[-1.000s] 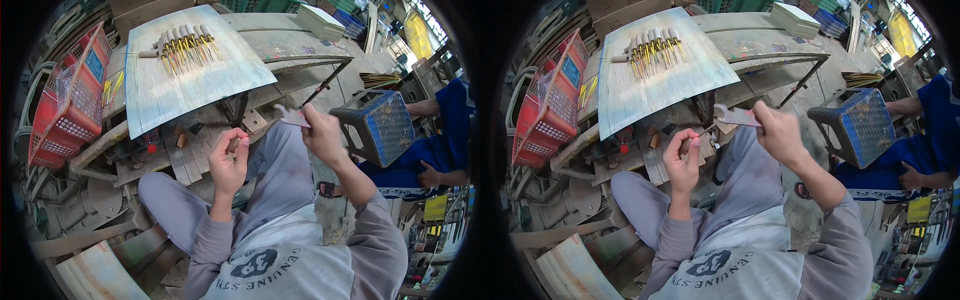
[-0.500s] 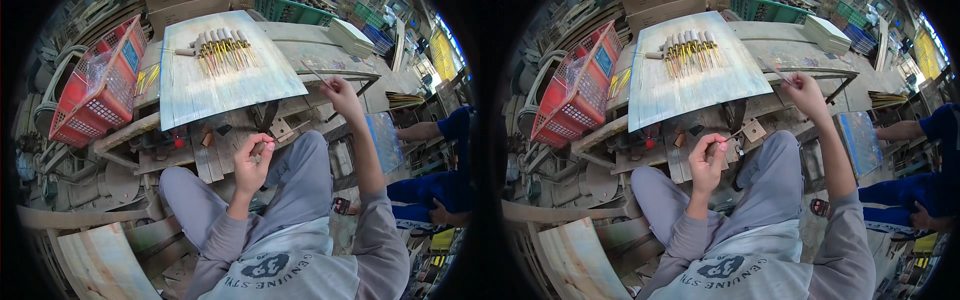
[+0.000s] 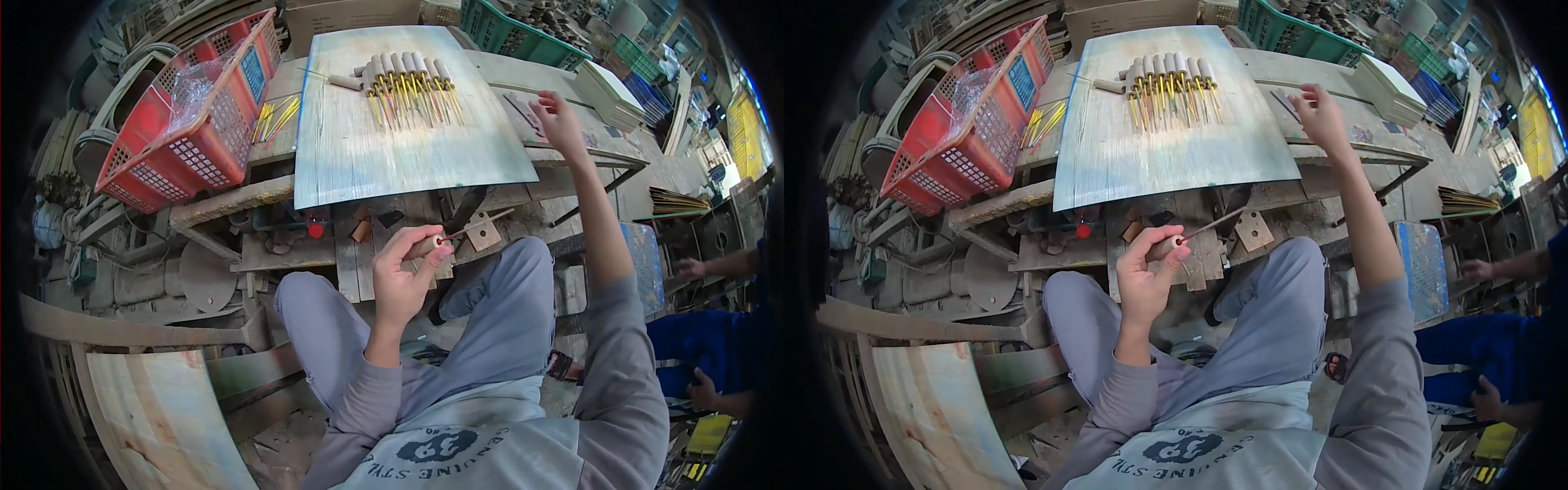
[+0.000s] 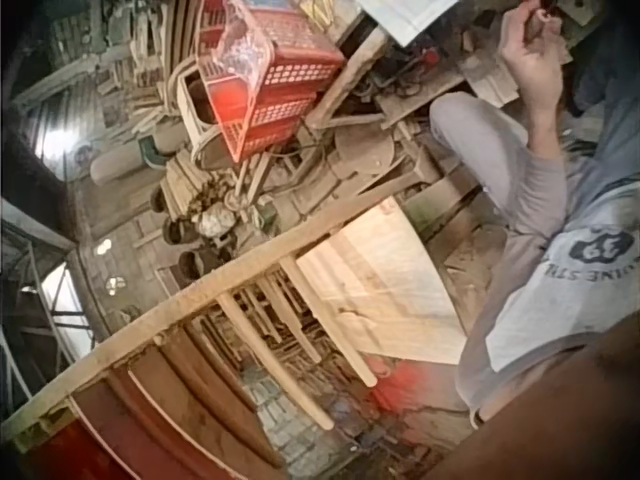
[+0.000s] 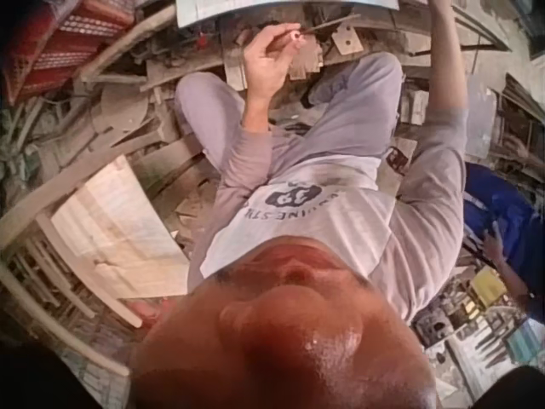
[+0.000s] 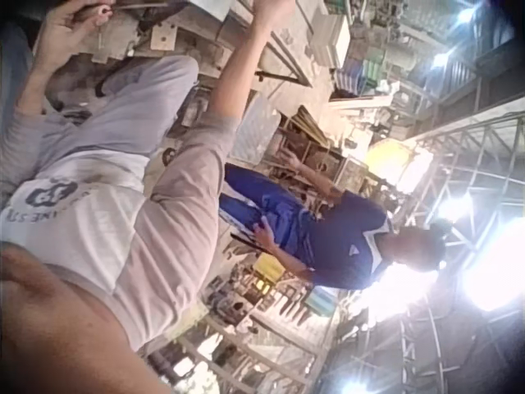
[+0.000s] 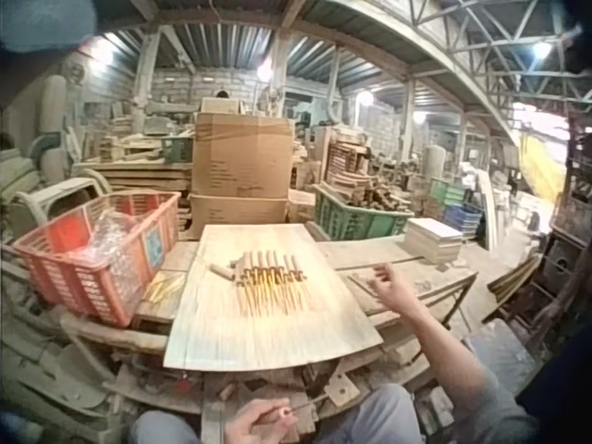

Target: The person inserts thin colored sticks into small cylindrical wooden pieces and then uses a metal tool to tap them into place. The person repeats this process for several items, placing the finished pieces on a nearby table.

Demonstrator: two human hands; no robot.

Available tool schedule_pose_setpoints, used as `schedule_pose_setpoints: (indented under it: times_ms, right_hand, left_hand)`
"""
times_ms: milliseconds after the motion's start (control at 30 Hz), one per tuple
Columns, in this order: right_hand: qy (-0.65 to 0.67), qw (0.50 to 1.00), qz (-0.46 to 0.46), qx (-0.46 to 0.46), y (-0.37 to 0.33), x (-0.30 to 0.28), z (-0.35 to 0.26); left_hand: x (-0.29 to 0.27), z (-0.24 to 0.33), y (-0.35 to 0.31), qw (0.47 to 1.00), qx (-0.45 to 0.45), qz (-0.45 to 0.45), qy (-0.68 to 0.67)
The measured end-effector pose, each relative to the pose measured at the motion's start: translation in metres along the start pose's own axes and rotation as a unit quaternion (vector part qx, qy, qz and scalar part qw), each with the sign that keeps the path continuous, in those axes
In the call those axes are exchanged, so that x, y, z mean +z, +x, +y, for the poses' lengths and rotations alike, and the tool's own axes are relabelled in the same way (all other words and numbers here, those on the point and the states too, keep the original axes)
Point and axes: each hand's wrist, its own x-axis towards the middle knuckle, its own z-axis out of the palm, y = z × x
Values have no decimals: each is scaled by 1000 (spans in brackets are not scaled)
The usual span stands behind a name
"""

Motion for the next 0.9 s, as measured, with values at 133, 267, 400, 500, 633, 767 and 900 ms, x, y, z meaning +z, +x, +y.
schedule_pose_setpoints:
  times_ms: [133,267,400,500,633,767,900]
  right_hand:
    - [257,905,-338,-2,-100,-43,-144]
    - [7,888,-383,-254,-138,-60,-171]
    - [-32,881,-401,-249,-141,-73,-160]
    - [27,906,-390,-161,-144,-85,-152]
    - [105,924,-362,-56,-163,-95,-137]
    - [298,882,-354,85,-211,-72,-120]
    - [432,808,-363,169,-254,-40,-113]
  left_hand:
    - [-8,-2,0,989,68,6,129]
    - [5,0,6,983,110,-7,146]
    - [3,0,8,977,141,-24,161]
    - [-10,-7,9,992,85,-14,95]
    - [-22,-7,1,995,4,31,-90]
    - [-11,-1,-2,991,40,18,-126]
    - [8,-8,-5,995,66,-20,-77]
